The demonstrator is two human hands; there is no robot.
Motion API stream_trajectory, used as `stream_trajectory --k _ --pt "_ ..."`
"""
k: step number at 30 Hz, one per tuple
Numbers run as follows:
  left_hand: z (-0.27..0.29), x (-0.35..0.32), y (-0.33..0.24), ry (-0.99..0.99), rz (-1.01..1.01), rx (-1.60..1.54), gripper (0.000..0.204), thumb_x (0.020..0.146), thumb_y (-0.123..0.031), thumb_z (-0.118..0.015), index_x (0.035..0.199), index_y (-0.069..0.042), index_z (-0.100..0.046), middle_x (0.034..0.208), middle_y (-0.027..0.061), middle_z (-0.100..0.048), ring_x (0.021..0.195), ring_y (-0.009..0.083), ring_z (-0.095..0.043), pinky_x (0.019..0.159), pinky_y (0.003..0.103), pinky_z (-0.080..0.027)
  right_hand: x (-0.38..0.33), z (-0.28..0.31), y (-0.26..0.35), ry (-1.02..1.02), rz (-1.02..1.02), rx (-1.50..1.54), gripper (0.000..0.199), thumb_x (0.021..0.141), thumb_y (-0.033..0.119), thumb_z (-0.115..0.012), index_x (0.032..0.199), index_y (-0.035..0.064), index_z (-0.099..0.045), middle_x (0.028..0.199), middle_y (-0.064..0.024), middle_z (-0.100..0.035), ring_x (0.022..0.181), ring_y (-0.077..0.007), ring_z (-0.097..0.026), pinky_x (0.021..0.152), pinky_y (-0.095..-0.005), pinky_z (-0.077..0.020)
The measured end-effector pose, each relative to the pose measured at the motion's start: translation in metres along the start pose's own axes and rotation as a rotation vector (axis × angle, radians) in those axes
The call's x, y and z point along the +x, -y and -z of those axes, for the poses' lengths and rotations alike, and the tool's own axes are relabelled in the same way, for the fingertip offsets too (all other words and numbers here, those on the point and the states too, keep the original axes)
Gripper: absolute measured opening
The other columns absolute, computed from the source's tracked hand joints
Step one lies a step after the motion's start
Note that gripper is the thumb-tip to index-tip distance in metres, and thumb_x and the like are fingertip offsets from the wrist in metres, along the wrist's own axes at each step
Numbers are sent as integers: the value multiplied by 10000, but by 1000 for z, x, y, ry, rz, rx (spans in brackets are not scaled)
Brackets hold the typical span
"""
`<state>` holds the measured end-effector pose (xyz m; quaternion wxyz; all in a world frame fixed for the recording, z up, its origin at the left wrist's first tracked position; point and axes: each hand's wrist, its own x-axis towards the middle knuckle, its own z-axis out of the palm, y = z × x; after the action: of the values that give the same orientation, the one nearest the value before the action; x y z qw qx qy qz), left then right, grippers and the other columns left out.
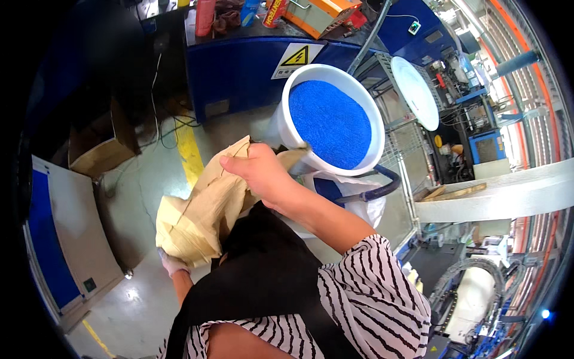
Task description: The person scoops blue granules from a bucket into a bag, then moves to a workbench to clean blue circular plastic parts. They apply a liquid from a squeeze bottle onto a cloth and wipe each part individually, stacking the cleaned items on the table.
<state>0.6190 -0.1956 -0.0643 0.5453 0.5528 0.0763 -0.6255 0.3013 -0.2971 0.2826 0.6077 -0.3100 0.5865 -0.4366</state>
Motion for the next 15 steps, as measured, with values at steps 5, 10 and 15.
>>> stream_trajectory --k 5,10,15 --pt "-37 -25 -24 111 -87 -113 655 898 -551 -460 1338 -68 -503 1359 110 -529 1236 320 -496 1026 479 -404 22 53 45 107 55 62 147 884 108 -636 915 -31 -669 875 -70 -678 789 -138 -640 721 -291 -512" --pt "-148 -99 -83 298 -250 35 639 905 -533 -450 1336 -63 -496 1353 139 -526 1226 317 -507 1030 457 -407 11 139 129 152 441 146 159 868 116 -656 922 -33 -668 842 -86 -682 723 -155 -654 684 -294 -528" --pt "-267 -195 -101 261 -539 62 576 941 -471 -432 1323 -44 -496 1341 149 -532 1223 301 -514 1014 450 -424 10 251 200 107 940 164 294 880 262 -662 982 -13 -682 919 -94 -690 861 -165 -651 780 -300 -503"
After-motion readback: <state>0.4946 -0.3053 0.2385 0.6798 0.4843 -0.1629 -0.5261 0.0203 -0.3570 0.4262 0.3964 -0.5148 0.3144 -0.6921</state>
